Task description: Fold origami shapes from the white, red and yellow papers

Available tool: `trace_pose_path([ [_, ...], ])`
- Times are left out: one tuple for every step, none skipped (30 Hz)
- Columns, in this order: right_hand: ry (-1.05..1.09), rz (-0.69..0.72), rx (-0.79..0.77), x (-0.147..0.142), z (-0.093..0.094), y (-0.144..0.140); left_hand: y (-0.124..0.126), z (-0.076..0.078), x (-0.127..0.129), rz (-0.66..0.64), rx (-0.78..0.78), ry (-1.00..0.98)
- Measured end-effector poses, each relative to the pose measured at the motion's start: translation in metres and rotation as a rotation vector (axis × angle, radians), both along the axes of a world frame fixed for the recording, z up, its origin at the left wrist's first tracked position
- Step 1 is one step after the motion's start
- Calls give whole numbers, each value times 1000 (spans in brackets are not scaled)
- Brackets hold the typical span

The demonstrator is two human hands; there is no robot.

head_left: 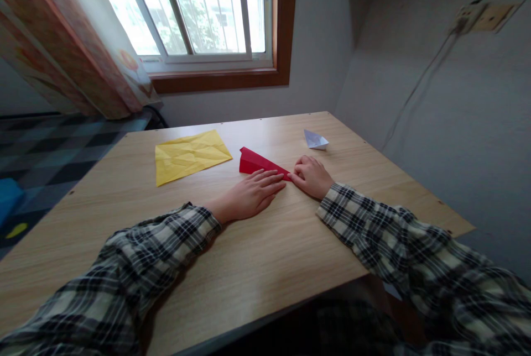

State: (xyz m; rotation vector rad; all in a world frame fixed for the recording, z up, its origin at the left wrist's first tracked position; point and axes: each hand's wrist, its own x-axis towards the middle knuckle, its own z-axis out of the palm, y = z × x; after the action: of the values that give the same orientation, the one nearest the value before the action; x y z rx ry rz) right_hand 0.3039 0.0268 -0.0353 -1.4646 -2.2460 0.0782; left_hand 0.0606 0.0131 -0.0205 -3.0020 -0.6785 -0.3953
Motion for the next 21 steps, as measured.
trace_pose_path([
  [-1, 0, 3, 0, 0, 0, 0, 0, 0, -1, 0, 1],
  [-3, 0, 6, 0, 0, 0, 0, 0, 0, -1, 0, 2],
  [-4, 1, 6, 0, 0, 0, 0, 0, 0, -2, 0, 3],
  [-5, 0, 5, 0, 0, 0, 0, -1, 0, -2, 0, 4],
  [-6, -1, 2, 0, 1, 0, 0, -1, 0, 0, -1, 6],
  [-6, -3, -4, 0, 1, 0, 0, -1, 0, 1, 0, 9],
  [-6, -6, -10, 0, 2, 0, 0, -1, 1, 2, 0, 13],
  [-5, -7, -16, 0, 2, 0, 0, -1, 1, 3, 2, 16],
  [-3, -8, -21, -1, 3, -1, 0, -1, 1, 3, 4, 19],
  [-2, -9, -25, -1, 3, -1, 0, -1, 1, 3, 4, 20],
  [0, -9, -27, -1, 3, -2, 1, -1, 1, 4, 4, 20],
  [1, -8, -27, -1, 3, -2, 1, -2, 1, 5, 2, 21],
  [2, -7, -28, -1, 3, -2, 1, -2, 0, 7, 0, 24],
  [3, -6, -28, -1, 3, -2, 1, -2, 0, 11, -2, 28],
  [4, -6, -29, -1, 3, -2, 1, -2, 0, 14, -5, 33],
  [6, -6, -30, -2, 3, -2, 1, -1, 0, 17, -8, 38],
  [8, -6, -30, -2, 3, -2, 0, -1, 0, 20, -10, 42],
  [9, -7, -30, -2, 3, -2, 0, -1, 0, 22, -11, 44],
  [10, -9, -30, -2, 3, -2, 0, -1, 0, 23, -11, 47],
  [10, -11, -30, -2, 4, -2, 0, -1, 1, 23, -10, 51],
  [10, -12, -30, -2, 4, -2, 0, -1, 1, 23, -8, 56],
])
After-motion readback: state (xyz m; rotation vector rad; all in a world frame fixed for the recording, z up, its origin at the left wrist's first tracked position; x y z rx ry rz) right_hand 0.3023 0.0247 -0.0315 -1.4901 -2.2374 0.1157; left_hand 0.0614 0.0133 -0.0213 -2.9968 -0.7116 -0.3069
